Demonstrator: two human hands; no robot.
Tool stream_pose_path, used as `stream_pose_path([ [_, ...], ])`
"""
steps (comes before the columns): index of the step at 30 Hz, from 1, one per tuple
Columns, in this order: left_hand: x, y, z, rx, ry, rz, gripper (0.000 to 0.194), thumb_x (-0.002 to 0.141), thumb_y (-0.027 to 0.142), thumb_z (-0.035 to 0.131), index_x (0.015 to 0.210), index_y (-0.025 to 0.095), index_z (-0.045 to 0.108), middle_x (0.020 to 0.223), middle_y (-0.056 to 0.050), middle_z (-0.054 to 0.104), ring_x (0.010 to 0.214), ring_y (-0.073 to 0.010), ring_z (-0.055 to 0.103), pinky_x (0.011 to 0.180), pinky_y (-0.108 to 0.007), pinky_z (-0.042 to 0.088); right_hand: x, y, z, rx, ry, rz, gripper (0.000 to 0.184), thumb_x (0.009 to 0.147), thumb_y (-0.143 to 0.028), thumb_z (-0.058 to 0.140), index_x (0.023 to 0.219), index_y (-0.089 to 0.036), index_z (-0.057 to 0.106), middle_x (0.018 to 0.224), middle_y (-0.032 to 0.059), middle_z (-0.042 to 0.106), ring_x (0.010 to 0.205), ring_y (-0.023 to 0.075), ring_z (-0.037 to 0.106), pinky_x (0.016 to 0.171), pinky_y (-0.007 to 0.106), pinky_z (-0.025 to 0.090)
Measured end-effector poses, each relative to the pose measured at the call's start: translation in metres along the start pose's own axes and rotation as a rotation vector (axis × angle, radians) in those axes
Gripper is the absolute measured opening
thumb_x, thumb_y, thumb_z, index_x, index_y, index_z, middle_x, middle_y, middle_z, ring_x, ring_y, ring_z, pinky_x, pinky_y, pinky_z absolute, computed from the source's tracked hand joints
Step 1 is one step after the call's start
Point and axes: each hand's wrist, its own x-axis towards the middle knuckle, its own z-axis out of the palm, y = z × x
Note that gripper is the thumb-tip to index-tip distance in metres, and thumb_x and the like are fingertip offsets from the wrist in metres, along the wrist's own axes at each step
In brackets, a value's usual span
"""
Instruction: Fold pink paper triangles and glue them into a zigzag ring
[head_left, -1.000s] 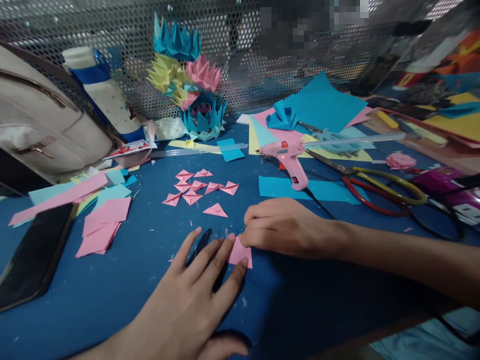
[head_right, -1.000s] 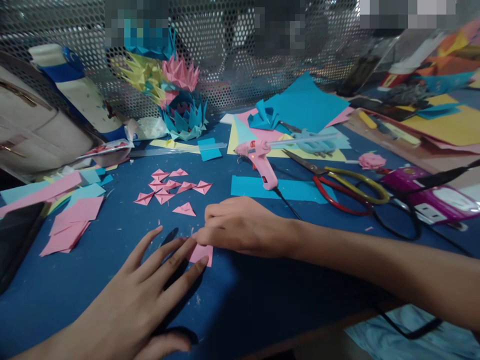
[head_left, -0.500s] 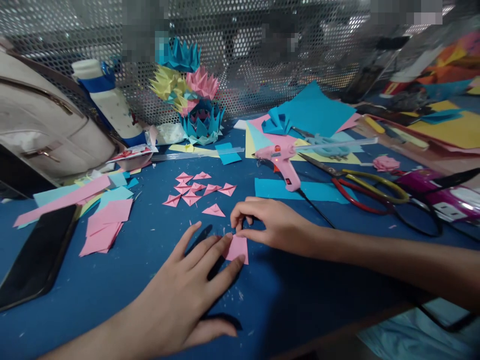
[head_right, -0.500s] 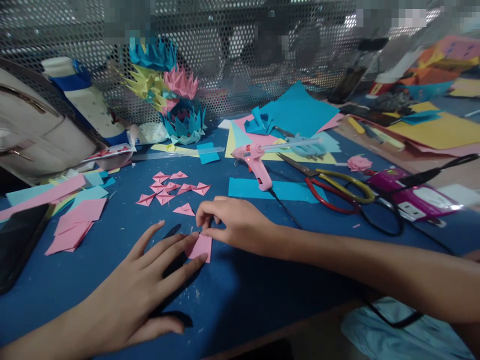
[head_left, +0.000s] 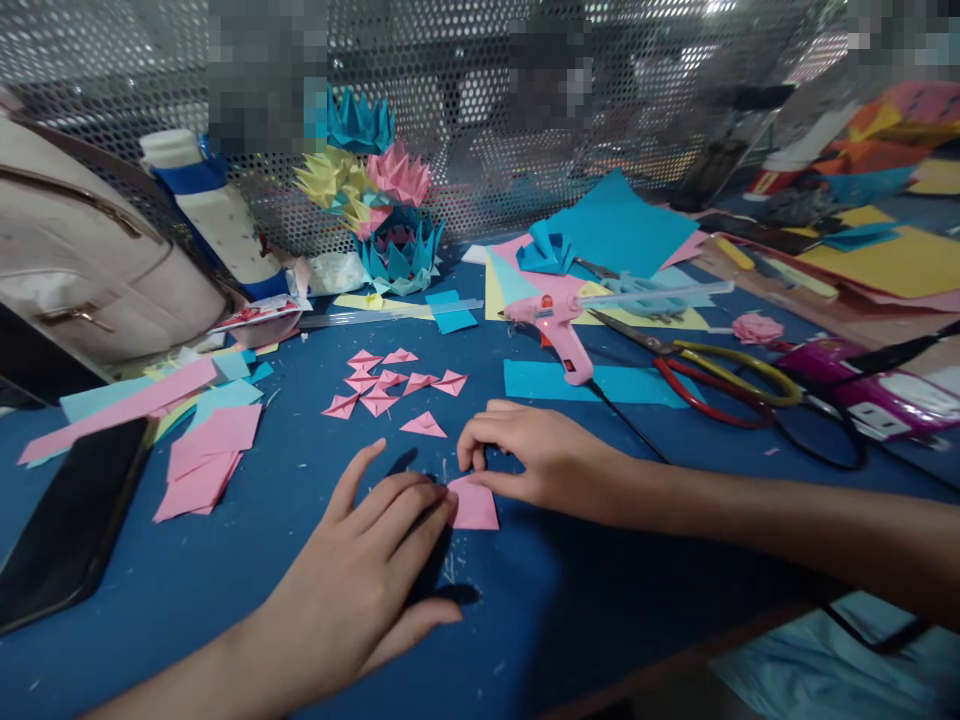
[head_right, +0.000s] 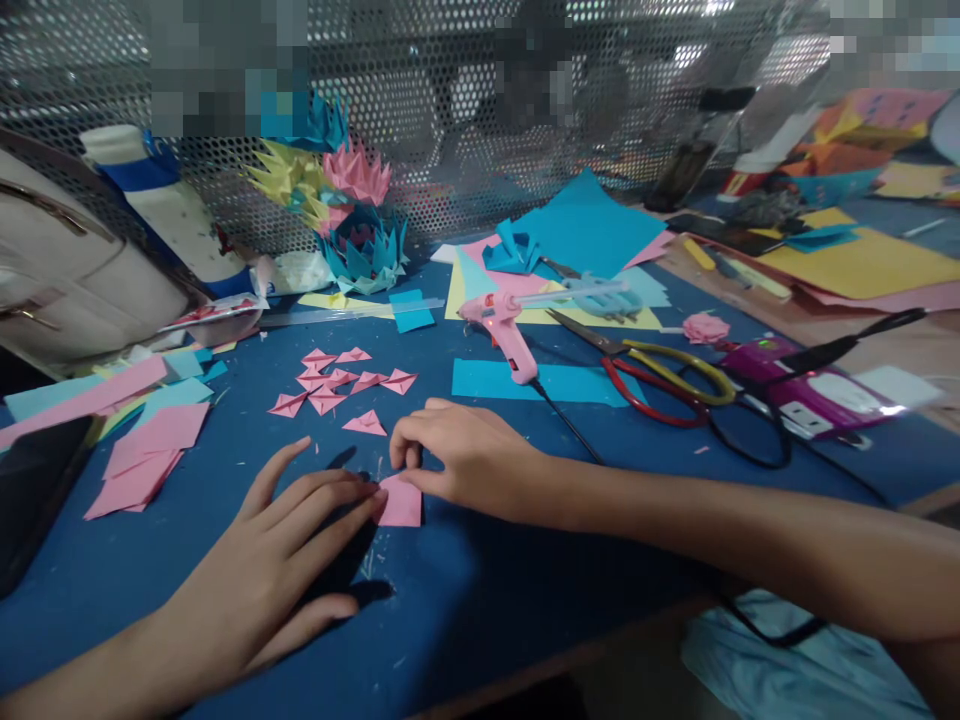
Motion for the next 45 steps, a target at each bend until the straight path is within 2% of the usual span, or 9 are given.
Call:
stream_pose_path([
  [5, 0.002, 0.001, 0.001, -0.002, 0.010, 0.002, 0.056, 0.102, 0.055, 0.039, 0.136, 0.013, 0.056, 0.120, -0.009, 0.066, 0.117, -0.0251, 0.057, 0.123, -0.053, 0.008, -0.003, -0.001, 0.003, -0.103, 0.036, -0.075, 0.006, 0.086, -0.017, 0.067, 0.083, -0.019, 0.063, 0.082, -0.0021, 0.065, 0.082, 0.0139, 0.053, 0.066, 0.025, 0.034],
  [11, 0.004, -0.001, 0.003, 0.028, 0.005, -0.016, 0.056, 0.102, 0.056, 0.038, 0.133, 0.014, 0.059, 0.122, -0.010, 0.065, 0.117, -0.0260, 0.056, 0.122, -0.054, 0.010, -0.006, 0.001, 0.007, -0.292, 0.122, -0.245, 0.007, 0.087, -0.018, 0.068, 0.081, -0.018, 0.064, 0.081, -0.0013, 0.066, 0.076, 0.0144, 0.049, 0.065, 0.028, 0.031],
  [17, 0.005, -0.005, 0.001, 0.026, 0.000, 0.068, 0.052, 0.102, 0.051, 0.044, 0.127, 0.009, 0.062, 0.127, -0.011, 0.066, 0.120, -0.0252, 0.055, 0.125, -0.048, 0.004, -0.005, 0.003, 0.002, -0.442, 0.065, -0.424, 0.019, 0.095, -0.022, 0.060, 0.077, -0.017, 0.067, 0.082, 0.0028, 0.066, 0.078, 0.0168, 0.047, 0.064, 0.031, 0.029],
  [21, 0.006, -0.010, -0.003, 0.005, -0.010, 0.114, 0.050, 0.103, 0.048, 0.043, 0.126, 0.008, 0.062, 0.125, -0.011, 0.068, 0.119, -0.0251, 0.057, 0.125, -0.049, 0.003, -0.002, 0.009, -0.007, -0.334, 0.044, -0.472, 0.018, 0.095, -0.024, 0.061, 0.082, -0.018, 0.072, 0.082, 0.0024, 0.066, 0.080, 0.0161, 0.049, 0.064, 0.030, 0.031],
  [27, 0.008, -0.021, -0.011, -0.008, -0.066, 0.226, 0.052, 0.104, 0.049, 0.040, 0.132, 0.008, 0.058, 0.130, -0.011, 0.067, 0.118, -0.0253, 0.059, 0.124, -0.050, 0.002, 0.009, 0.025, -0.028, -0.232, -0.169, -0.574, 0.016, 0.096, -0.025, 0.061, 0.100, -0.023, 0.076, 0.083, 0.0026, 0.064, 0.080, 0.0155, 0.049, 0.066, 0.029, 0.032],
  [31, 0.009, -0.024, -0.013, -0.011, -0.057, 0.222, 0.050, 0.104, 0.047, 0.041, 0.133, 0.010, 0.058, 0.128, -0.012, 0.068, 0.116, -0.0247, 0.060, 0.124, -0.050, 0.005, 0.010, 0.025, -0.038, -0.257, -0.252, -0.580, 0.016, 0.096, -0.025, 0.062, 0.095, -0.023, 0.078, 0.079, 0.0022, 0.060, 0.078, 0.0156, 0.048, 0.068, 0.029, 0.032],
  [38, 0.011, -0.020, -0.009, 0.022, -0.038, 0.214, 0.041, 0.104, 0.040, 0.044, 0.130, 0.011, 0.058, 0.126, -0.010, 0.069, 0.113, -0.0235, 0.060, 0.123, -0.050, 0.008, 0.007, 0.022, -0.038, -0.260, -0.231, -0.589, 0.019, 0.096, -0.023, 0.060, 0.090, -0.020, 0.078, 0.076, 0.0027, 0.060, 0.076, 0.0156, 0.047, 0.067, 0.029, 0.033],
  [41, 0.013, -0.014, -0.006, 0.045, 0.005, 0.188, 0.037, 0.104, 0.038, 0.045, 0.126, 0.011, 0.059, 0.118, -0.009, 0.071, 0.108, -0.0220, 0.061, 0.122, -0.049, 0.012, 0.009, 0.029, -0.032, -0.124, -0.192, -0.577, 0.019, 0.097, -0.028, 0.061, 0.094, -0.019, 0.077, 0.082, 0.0035, 0.063, 0.082, 0.0151, 0.051, 0.071, 0.027, 0.037],
  [45, 0.014, -0.008, -0.003, 0.071, 0.001, 0.153, 0.031, 0.104, 0.035, 0.045, 0.122, 0.014, 0.060, 0.116, -0.008, 0.071, 0.107, -0.0210, 0.061, 0.121, -0.050, 0.015, 0.013, 0.034, -0.025, 0.054, -0.195, -0.519, 0.022, 0.096, -0.035, 0.062, 0.093, -0.017, 0.075, 0.087, 0.0039, 0.063, 0.091, 0.0153, 0.055, 0.078, 0.026, 0.041],
])
